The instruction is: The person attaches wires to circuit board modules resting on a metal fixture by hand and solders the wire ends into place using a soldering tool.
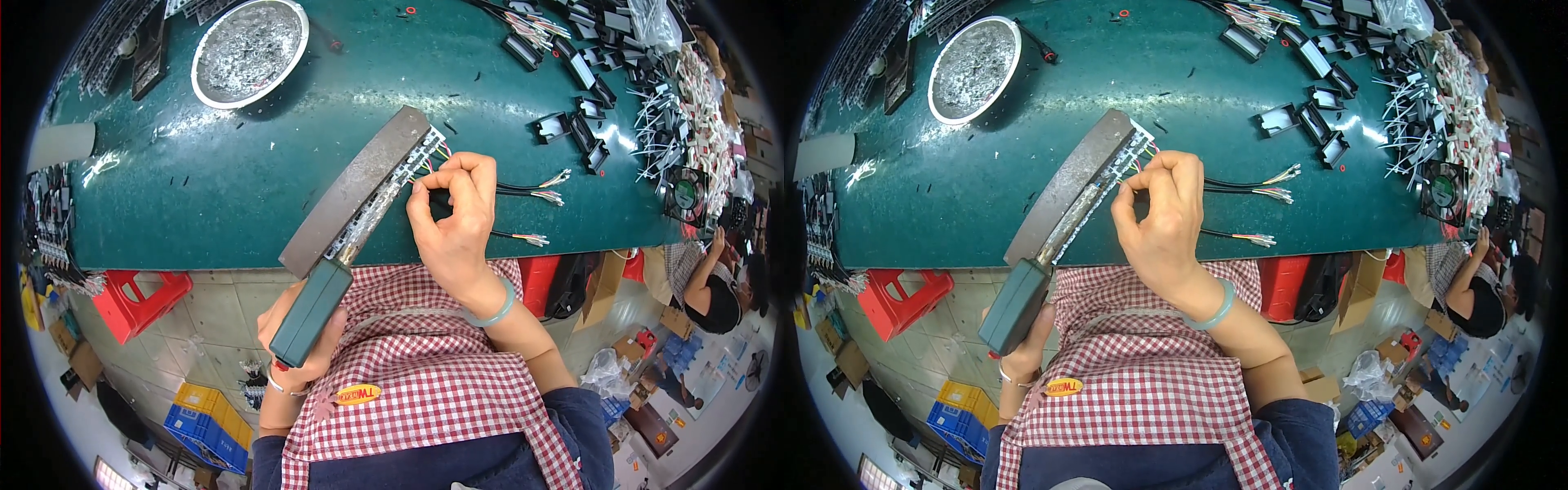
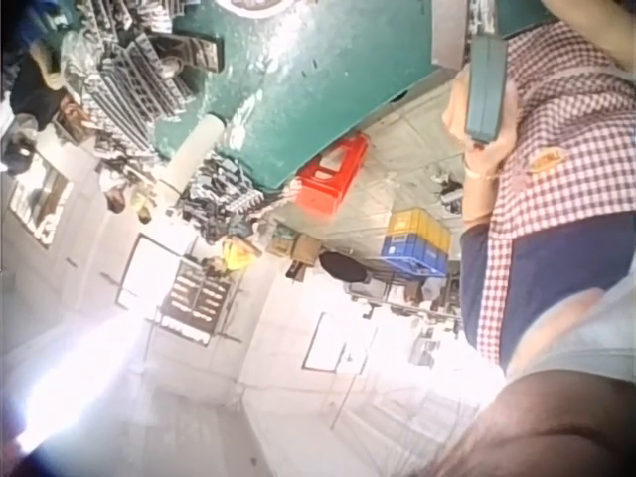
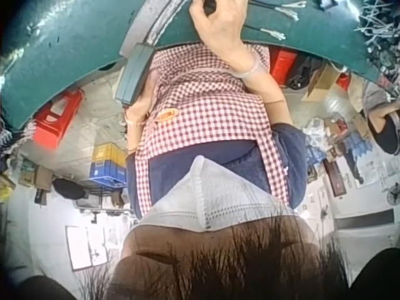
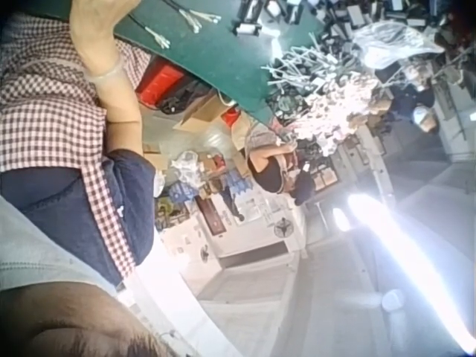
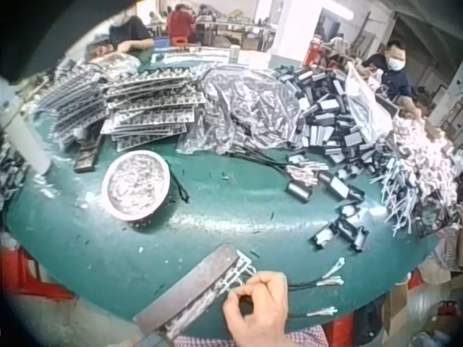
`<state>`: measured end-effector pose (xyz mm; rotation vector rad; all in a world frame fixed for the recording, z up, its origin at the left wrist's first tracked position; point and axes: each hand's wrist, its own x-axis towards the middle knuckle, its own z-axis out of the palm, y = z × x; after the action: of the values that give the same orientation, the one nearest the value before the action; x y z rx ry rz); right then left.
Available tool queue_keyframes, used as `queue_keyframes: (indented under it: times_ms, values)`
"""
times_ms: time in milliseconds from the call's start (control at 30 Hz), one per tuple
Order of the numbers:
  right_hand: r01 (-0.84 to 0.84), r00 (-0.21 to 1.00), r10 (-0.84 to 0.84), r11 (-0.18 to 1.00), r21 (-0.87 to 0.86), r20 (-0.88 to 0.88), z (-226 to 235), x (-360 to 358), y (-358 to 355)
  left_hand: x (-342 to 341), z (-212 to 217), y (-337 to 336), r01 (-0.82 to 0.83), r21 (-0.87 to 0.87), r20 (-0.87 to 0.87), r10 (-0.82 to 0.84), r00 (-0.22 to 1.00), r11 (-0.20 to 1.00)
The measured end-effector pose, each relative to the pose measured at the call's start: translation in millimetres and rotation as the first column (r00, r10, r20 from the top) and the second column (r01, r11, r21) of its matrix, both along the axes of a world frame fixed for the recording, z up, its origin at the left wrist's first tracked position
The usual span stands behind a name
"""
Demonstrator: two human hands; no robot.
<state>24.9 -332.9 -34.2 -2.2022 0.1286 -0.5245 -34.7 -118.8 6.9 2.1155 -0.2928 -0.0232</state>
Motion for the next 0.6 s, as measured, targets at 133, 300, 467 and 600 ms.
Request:
queue_keyframes:
  times_ms: [133, 300, 467, 600]
  values:
    - [0.006, 0.999, -0.005, 1.0, -0.023, 0.032, -2, 2, 1, 4, 2, -2, 0.023, 0.004, -0.073, -0.023, 0.997, 1.0]
    - [0.006, 1.0, -0.006, 0.999, -0.041, 0.023, 0, 2, 1, 8, 2, -3, 0.032, -0.009, -0.098, -0.033, 0.995, 0.999]
    - [0.008, 1.0, -0.007, 0.997, -0.071, 0.017, 1, 4, 1, 10, 3, -3, 0.053, 0.01, -0.09, -0.052, 0.995, 0.999]
    - [0.006, 1.0, -0.005, 0.997, -0.083, 0.022, 1, 5, 1, 12, 7, -4, 0.045, 0.014, -0.121, -0.043, 0.992, 0.999]
